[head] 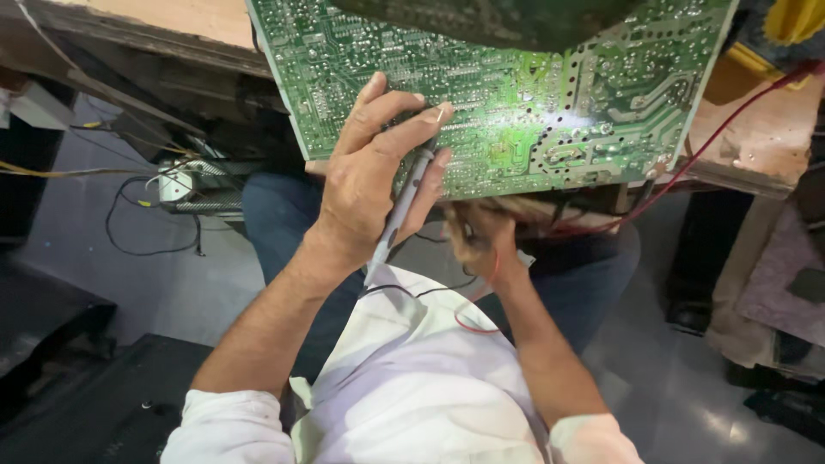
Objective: The person tests a green circuit board with multimeter probes, then uses a soldering iron and solder to rework several points on the board. The person adjusts the multimeter dial and continues soldering at different locations.
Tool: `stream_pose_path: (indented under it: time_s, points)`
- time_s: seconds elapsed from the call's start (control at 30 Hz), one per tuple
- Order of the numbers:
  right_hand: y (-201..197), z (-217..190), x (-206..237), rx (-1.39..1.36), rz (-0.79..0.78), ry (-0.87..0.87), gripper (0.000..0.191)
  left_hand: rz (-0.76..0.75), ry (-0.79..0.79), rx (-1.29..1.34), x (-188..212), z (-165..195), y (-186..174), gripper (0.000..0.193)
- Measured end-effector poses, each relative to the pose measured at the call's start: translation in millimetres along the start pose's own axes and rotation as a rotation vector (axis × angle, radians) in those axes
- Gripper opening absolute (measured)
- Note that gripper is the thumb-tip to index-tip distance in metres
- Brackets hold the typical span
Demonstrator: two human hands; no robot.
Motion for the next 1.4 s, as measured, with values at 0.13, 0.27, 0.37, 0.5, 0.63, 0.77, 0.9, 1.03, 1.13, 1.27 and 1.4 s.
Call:
stream_pose_path:
  time_s: [0.13,0.27,0.37,0.5,0.63,0.77,0.9,1.03,1.13,1.27,1.4]
  points:
    - [-13,-13,-47,0.096,0.045,-0.286,0.031,0.003,0.016,-0.012,1,1,2,0.036]
    - [-7,3,-78,0.249,-0.132,-0.054,0.034,0.008,0.023,-0.015,0,3,1,0.037]
    - [-9,-1,-66,0.259,-0.074,-0.191,0.031,-0.007,0.057,-0.027,-2,3,-1,0.038]
    - [-12,0,-35,0.270,-0.109,-0.138,0.025,-0.021,0.077,-0.050,-3,0,-2,0.038]
    - [-31,-24,-8,0.280,-0.040,-0.389,0.029,-0.008,0.093,-0.052,-5,-2,-1,0.038]
    - [-58,-33,5,0.164,0.050,-0.413,0.051,-0.003,0.088,-0.067,-6,0,2,0.039]
    - [-73,-45,15,0.104,0.129,-0.412,0.060,-0.002,0.079,-0.078,-7,3,3,0.041]
    - [-72,-60,21,0.062,0.176,-0.378,0.062,0.003,0.080,-0.080,-7,2,1,0.042]
    - [-66,-72,24,0.046,0.187,-0.426,0.062,0.007,0.085,-0.072,-7,0,0,0.043]
    - [-59,-80,27,0.002,0.221,-0.416,0.066,0.027,0.103,-0.067,-7,-1,-3,0.043]
    - [-53,-88,38,-0.009,0.302,-0.427,0.069,0.032,0.106,-0.046,-6,-1,-8,0.042]
Point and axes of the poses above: each hand's wrist, its own x-axis away from the middle knuckle, its own y-axis out of the palm, z = x × y, the point moved 6 cm from there along -x, towards the middle knuckle, and after that the axes turned 1 degree about z, right-handed, at the moved point
